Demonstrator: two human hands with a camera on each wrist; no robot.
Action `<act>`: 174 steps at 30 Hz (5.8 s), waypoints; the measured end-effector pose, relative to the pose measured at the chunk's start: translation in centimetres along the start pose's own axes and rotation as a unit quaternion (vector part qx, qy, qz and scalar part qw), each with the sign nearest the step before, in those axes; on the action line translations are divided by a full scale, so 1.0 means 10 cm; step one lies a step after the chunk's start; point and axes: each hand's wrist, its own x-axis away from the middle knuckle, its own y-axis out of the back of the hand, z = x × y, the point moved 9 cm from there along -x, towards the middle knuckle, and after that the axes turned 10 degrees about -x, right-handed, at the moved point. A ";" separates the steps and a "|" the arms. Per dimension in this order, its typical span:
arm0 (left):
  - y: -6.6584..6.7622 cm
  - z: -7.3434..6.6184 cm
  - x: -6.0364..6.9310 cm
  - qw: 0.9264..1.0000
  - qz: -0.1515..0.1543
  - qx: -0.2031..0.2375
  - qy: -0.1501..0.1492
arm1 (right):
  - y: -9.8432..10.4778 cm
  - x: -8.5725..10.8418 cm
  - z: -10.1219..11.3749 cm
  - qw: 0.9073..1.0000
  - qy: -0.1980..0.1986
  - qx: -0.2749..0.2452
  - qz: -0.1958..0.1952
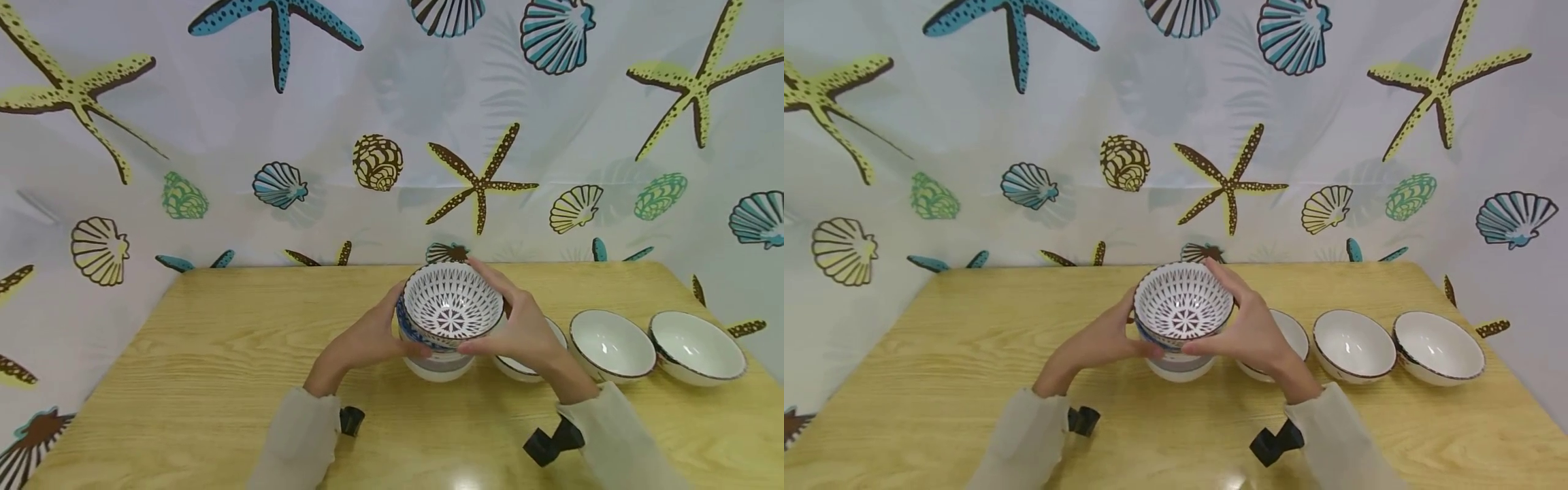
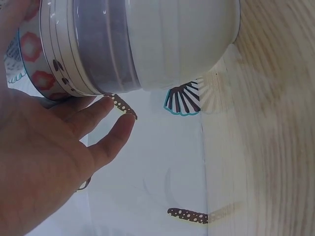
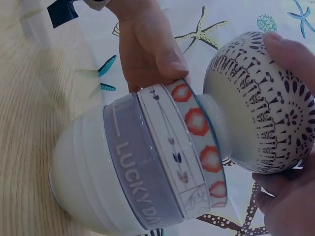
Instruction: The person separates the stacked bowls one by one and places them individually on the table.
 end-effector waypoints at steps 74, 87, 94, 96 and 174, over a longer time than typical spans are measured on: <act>-0.03 0.04 0.07 0.997 0.025 -0.066 0.044 | -0.72 1.17 -0.84 0.964 -0.151 -0.147 0.162; 0.00 0.00 0.05 0.997 0.027 -0.062 0.031 | -0.73 1.15 -0.79 0.957 -0.151 -0.152 0.196; 0.00 -0.05 0.04 0.998 0.025 -0.054 0.010 | -0.68 1.16 -0.76 0.959 -0.174 -0.122 0.189; 0.00 -0.05 0.04 0.998 0.024 -0.049 0.007 | -0.64 1.16 -0.73 0.961 -0.171 -0.120 0.180; -0.02 0.05 0.06 0.999 0.037 -0.008 -0.031 | -0.19 -0.13 -0.67 0.998 -0.015 -0.012 0.058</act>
